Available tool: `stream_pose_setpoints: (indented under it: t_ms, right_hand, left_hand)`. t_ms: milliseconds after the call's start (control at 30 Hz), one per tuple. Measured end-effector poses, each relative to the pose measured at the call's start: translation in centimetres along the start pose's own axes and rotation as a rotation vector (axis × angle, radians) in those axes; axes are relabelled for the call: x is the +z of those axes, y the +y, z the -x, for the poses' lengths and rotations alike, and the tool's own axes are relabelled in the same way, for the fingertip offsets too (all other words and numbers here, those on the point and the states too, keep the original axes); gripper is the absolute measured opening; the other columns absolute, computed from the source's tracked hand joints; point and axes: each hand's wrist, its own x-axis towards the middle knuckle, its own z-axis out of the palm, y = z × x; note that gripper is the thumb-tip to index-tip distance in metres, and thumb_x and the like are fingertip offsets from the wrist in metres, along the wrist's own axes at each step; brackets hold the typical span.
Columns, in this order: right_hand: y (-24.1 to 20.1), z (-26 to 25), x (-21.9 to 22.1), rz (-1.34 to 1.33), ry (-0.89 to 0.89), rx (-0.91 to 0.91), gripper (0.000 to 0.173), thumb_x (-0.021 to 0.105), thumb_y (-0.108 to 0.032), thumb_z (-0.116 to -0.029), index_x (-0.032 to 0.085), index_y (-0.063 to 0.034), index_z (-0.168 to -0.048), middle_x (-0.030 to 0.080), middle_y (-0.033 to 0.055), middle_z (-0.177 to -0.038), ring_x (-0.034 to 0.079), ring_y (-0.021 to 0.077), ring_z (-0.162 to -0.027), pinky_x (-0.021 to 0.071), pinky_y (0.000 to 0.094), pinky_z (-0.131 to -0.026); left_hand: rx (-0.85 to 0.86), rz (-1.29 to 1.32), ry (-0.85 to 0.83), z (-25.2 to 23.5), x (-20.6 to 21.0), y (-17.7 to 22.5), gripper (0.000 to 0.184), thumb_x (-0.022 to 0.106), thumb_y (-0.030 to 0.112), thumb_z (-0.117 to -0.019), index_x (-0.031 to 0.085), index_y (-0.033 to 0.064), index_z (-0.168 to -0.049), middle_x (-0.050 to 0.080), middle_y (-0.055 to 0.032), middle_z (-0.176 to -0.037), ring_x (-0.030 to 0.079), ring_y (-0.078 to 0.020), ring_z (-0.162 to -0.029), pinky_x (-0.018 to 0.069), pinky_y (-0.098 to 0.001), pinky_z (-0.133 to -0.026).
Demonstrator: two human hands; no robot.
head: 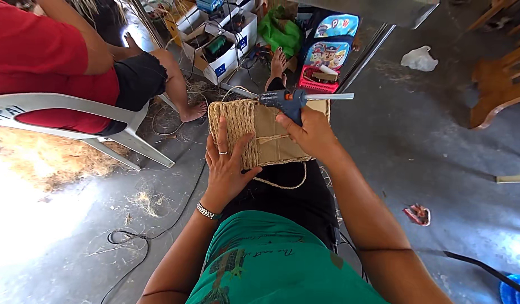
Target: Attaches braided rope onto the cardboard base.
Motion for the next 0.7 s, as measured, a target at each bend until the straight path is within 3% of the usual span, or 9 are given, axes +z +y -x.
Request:
stream_pose_setpoints:
  t_ms: [167,300,433,600,700]
  right_hand:
    - [0.4,1.8,-0.4,-0.001,-0.001,0.039,0.043,0.054,-0.044,-0.1059,0.065,-0.0031,-0.113,0.064,0.0072,-0.078,0.064,0.0163,-0.065,0.0571,0.0375,-0.064]
    - [0.0,4.9,-0.2,0.022,-0.044,0.038,0.044,0.052,-0.049,-0.1058,0.062,-0.0065,-0.109,0.059,0.0055,-0.069,0.058,0.0157,-0.052,0.0524,0.0355,-0.048]
    - [0.0,5.2,-0.4,0.053,-0.073,0.020,0.044,0.051,-0.049,-0.1060,0.063,-0.0067,-0.109,0.060,0.0047,-0.069,0.060,0.0152,-0.054,0.0537,0.0358,-0.050]
    - [0.4,4.6,-0.1,0.022,-0.033,0.006,0.044,0.051,-0.050,-0.1057,0.061,-0.0073,-0.109,0.057,0.0048,-0.066,0.056,0.0160,-0.050,0.0505,0.0359,-0.045]
    - [-0.2,4.7,0.0,0.050,-0.063,0.008,0.042,0.052,-0.047,-0.1062,0.063,-0.0064,-0.108,0.058,0.0050,-0.068,0.058,0.0160,-0.053,0.0522,0.0363,-0.049]
  left_hand:
    - [0.000,0.009,0.008,0.0,0.1,-0.2,0.092,0.077,0.070,-0.0734,0.036,0.0475,-0.153,-0.009,-0.0079,-0.172,0.004,-0.0477,-0.154,0.0258,-0.0709,-0.110]
    - [-0.002,0.016,0.001,-0.2,0.0,-0.1,0.092,0.077,0.070,-0.0736,0.037,0.0469,-0.153,-0.010,-0.0071,-0.172,0.005,-0.0476,-0.154,0.0277,-0.0706,-0.110]
    - [-0.002,0.011,-0.007,-0.2,-0.2,-0.1,0.092,0.077,0.069,-0.0738,0.036,0.0476,-0.153,-0.012,-0.0065,-0.172,0.004,-0.0473,-0.154,0.0283,-0.0715,-0.109]
    - [-0.003,0.009,-0.002,-0.3,0.0,0.0,0.094,0.077,0.070,-0.0732,0.035,0.0475,-0.154,-0.012,-0.0065,-0.172,0.004,-0.0469,-0.154,0.0276,-0.0714,-0.109]
    - [-0.007,0.014,-0.002,-0.5,-0.2,-0.1,0.094,0.078,0.070,-0.0730,0.035,0.0472,-0.153,-0.010,-0.0074,-0.172,0.005,-0.0474,-0.154,0.0290,-0.0708,-0.108]
